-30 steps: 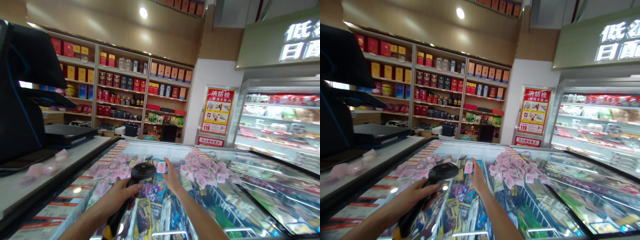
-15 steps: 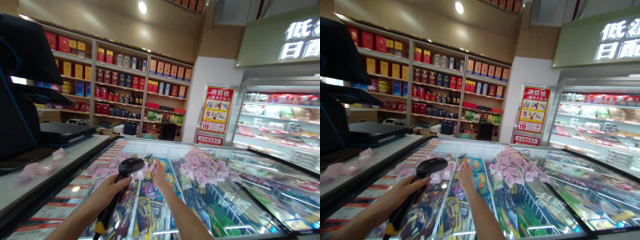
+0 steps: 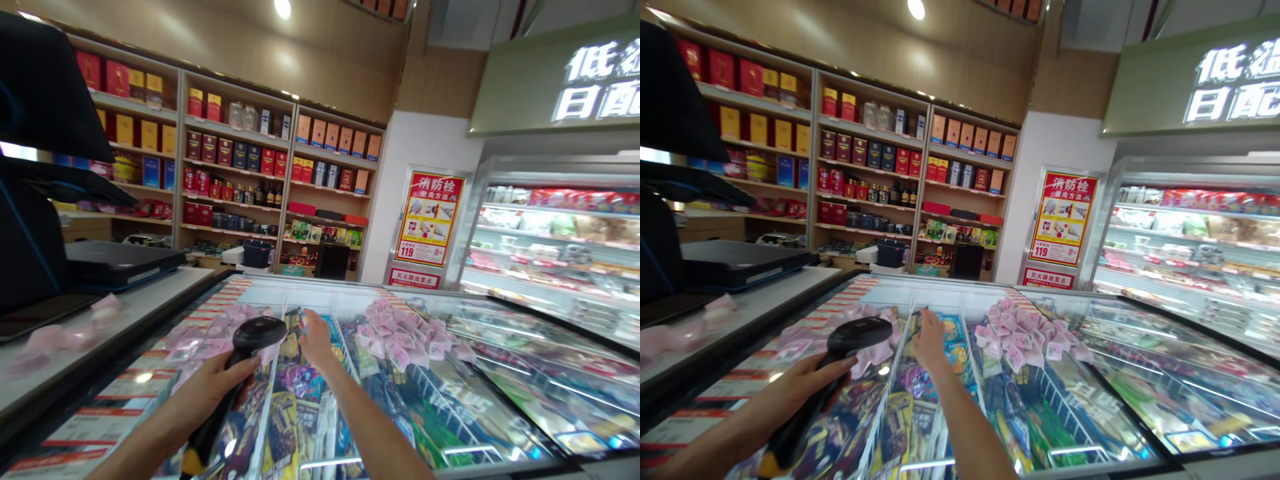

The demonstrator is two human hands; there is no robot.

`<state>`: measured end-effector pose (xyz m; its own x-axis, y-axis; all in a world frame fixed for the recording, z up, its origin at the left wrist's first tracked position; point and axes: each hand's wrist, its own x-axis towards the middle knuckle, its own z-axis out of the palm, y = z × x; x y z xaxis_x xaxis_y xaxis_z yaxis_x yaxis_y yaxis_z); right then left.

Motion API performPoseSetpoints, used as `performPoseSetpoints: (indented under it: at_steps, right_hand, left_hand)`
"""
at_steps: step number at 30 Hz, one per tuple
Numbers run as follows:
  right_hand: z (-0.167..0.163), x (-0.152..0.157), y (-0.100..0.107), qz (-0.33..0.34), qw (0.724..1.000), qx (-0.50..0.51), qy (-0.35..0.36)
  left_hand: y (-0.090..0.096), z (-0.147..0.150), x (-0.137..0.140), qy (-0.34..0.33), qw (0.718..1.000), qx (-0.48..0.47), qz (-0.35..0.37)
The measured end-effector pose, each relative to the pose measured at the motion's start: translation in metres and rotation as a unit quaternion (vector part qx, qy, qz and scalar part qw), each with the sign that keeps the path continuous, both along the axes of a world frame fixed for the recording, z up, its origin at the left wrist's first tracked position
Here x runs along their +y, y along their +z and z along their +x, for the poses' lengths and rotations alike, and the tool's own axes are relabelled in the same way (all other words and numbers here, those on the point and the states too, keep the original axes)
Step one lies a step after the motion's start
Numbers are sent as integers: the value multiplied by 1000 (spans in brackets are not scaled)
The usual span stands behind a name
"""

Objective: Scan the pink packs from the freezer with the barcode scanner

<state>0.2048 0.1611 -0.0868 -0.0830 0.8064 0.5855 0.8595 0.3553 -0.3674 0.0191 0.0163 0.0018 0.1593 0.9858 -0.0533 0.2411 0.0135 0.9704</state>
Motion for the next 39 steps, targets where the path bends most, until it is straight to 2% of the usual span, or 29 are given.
performPoseSetpoints:
  at_steps: [2, 5, 7, 10, 13, 17, 21, 30, 39]
  right_hand:
    - [38, -7, 9, -1, 996, -24, -87]
    - [91, -16, 16, -33, 976, -69, -205]
    - [116, -20, 14, -68, 961, -100, -247]
    - [134, -24, 8, -91, 954, -132, -255]
    - [132, -26, 1, -40, 967, -112, -225]
    - [112, -25, -4, 30, 991, -51, -123]
    - [90, -23, -9, 71, 994, -29, -72]
    - [72, -16, -12, 44, 994, -20, -94]
    - [54, -12, -13, 48, 996, -9, -80]
  left_hand:
    - [2, 7, -3, 6, 1000, -6, -2]
    - [4, 17, -8, 3, 1000, -21, -2]
    - [5, 20, -10, -5, 1000, -22, -4]
    - [5, 22, -11, -21, 1000, -20, -8]
    - [4, 24, -13, -40, 999, -15, -10]
    - [1, 28, -14, -82, 996, 16, -11]
    - [1, 32, -15, -93, 996, 16, -11]
    - [3, 28, -14, -88, 996, -14, -12]
    - [2, 17, -15, -94, 996, -2, 5]
